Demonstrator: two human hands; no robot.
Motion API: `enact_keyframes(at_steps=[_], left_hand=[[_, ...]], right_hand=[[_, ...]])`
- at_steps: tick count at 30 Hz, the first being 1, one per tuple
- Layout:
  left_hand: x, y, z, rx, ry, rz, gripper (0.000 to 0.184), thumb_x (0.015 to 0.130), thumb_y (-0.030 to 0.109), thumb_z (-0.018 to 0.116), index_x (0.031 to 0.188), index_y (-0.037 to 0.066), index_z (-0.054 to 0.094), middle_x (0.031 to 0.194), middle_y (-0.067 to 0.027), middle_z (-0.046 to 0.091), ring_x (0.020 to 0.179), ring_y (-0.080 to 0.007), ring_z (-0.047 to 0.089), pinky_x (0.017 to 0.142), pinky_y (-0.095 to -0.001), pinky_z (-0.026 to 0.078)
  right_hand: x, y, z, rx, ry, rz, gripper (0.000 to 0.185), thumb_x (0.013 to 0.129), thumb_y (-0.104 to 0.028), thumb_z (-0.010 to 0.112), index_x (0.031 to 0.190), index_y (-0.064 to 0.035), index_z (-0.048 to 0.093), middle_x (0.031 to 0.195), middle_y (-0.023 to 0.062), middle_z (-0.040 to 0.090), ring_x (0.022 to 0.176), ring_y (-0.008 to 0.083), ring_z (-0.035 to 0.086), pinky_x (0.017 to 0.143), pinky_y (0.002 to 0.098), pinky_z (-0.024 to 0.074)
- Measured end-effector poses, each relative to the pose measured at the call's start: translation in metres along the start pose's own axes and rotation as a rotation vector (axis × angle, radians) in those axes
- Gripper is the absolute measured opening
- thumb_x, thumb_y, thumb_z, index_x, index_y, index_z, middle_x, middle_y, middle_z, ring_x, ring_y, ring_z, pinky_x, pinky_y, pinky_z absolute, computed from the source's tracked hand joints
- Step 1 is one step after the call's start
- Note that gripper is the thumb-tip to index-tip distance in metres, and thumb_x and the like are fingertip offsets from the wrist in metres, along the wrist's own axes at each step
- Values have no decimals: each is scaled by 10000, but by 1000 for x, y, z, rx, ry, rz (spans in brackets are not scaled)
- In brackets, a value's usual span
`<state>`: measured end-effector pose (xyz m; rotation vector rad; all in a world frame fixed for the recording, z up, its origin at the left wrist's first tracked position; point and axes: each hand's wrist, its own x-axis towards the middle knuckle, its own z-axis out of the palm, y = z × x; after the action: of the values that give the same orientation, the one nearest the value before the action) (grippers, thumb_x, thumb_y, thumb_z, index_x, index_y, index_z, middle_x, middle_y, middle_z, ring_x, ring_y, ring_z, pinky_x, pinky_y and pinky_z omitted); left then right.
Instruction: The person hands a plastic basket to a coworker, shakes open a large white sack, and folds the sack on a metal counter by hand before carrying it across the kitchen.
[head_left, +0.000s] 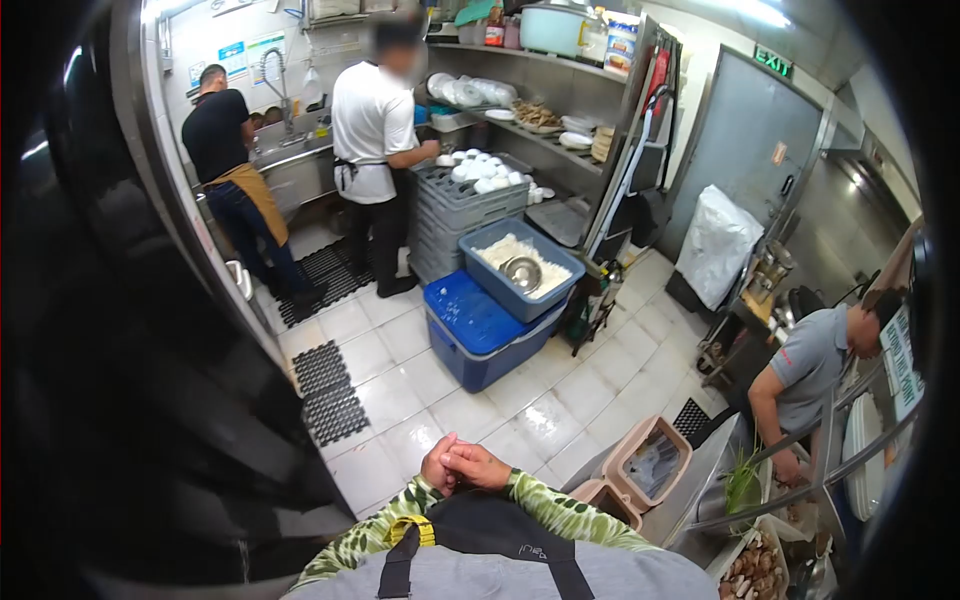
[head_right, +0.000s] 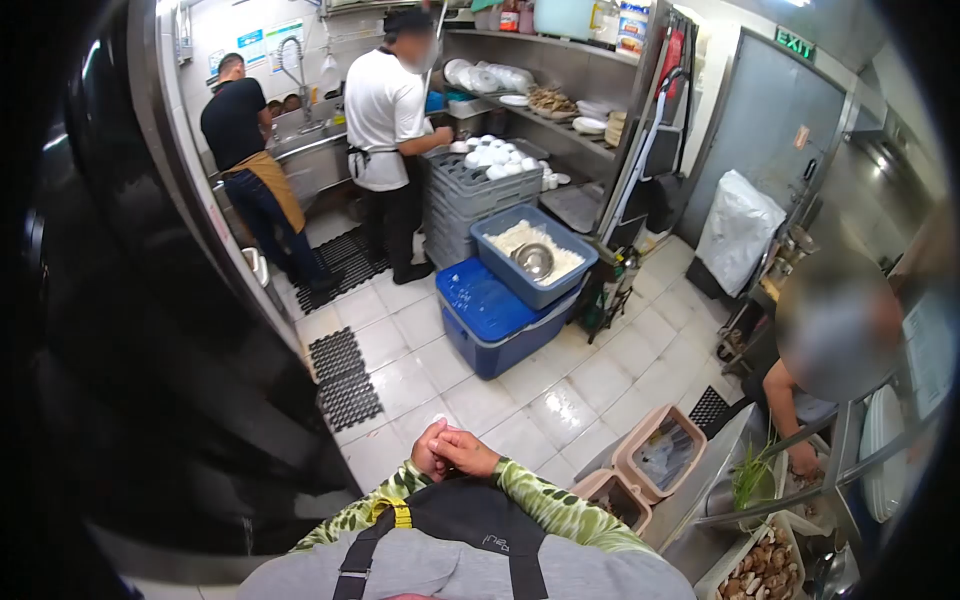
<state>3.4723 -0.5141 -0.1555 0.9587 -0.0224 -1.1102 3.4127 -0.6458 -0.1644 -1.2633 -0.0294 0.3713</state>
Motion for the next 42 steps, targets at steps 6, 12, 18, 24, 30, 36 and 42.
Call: enact_keyframes(at_steps=[6,12,18,24,30,36,42], left_hand=[[76,51,-50,72,-97,123,387,1023,297,476,1071,-56,628,975,-167,671,901,-246,677,807,-339,553],[104,80,-87,20,2,-32,350,1007,273,498,1161,-34,567,1083,-214,672,1000,-297,669,898,-419,559],[139,80,-96,173,69,133,307,993,219,529,1140,-47,577,1089,-199,675,990,-261,669,905,-382,549],[157,105,-92,316,201,211,283,981,169,562,1192,-20,576,1109,-157,675,1009,-211,656,892,-348,546],[184,115,-99,693,-115,157,490,934,107,665,1372,-1,476,1278,-135,601,1177,-191,586,1007,-353,495],[220,120,-47,929,-179,129,680,868,208,778,1432,36,439,1349,-153,560,1239,-259,551,1051,-388,462],[267,120,0,970,-254,76,666,885,208,737,1463,106,424,1375,-118,545,1272,-253,525,1003,-387,484]], right_hand=[[41,-60,-8,-424,254,-116,170,910,-211,739,908,-49,689,913,27,657,873,113,608,787,275,481],[78,-47,-24,-867,142,-83,261,898,-263,718,1085,-81,720,1115,100,714,1072,269,664,921,369,511],[119,-49,-63,-916,-63,-27,223,915,-253,673,1058,-91,730,987,111,725,925,286,685,816,382,523],[149,-57,-122,-929,-188,-103,201,907,-246,657,988,-78,731,905,113,718,861,297,686,766,403,522],[149,-92,-190,-1051,-271,-105,209,891,-252,670,987,-78,737,923,145,707,866,331,673,763,419,514],[124,-114,-266,-1061,-257,-136,215,893,-259,647,967,-79,739,917,150,700,881,336,667,775,422,516],[95,-123,-328,-1003,-170,-169,222,895,-265,628,954,-83,742,896,138,706,872,322,667,778,419,516]])
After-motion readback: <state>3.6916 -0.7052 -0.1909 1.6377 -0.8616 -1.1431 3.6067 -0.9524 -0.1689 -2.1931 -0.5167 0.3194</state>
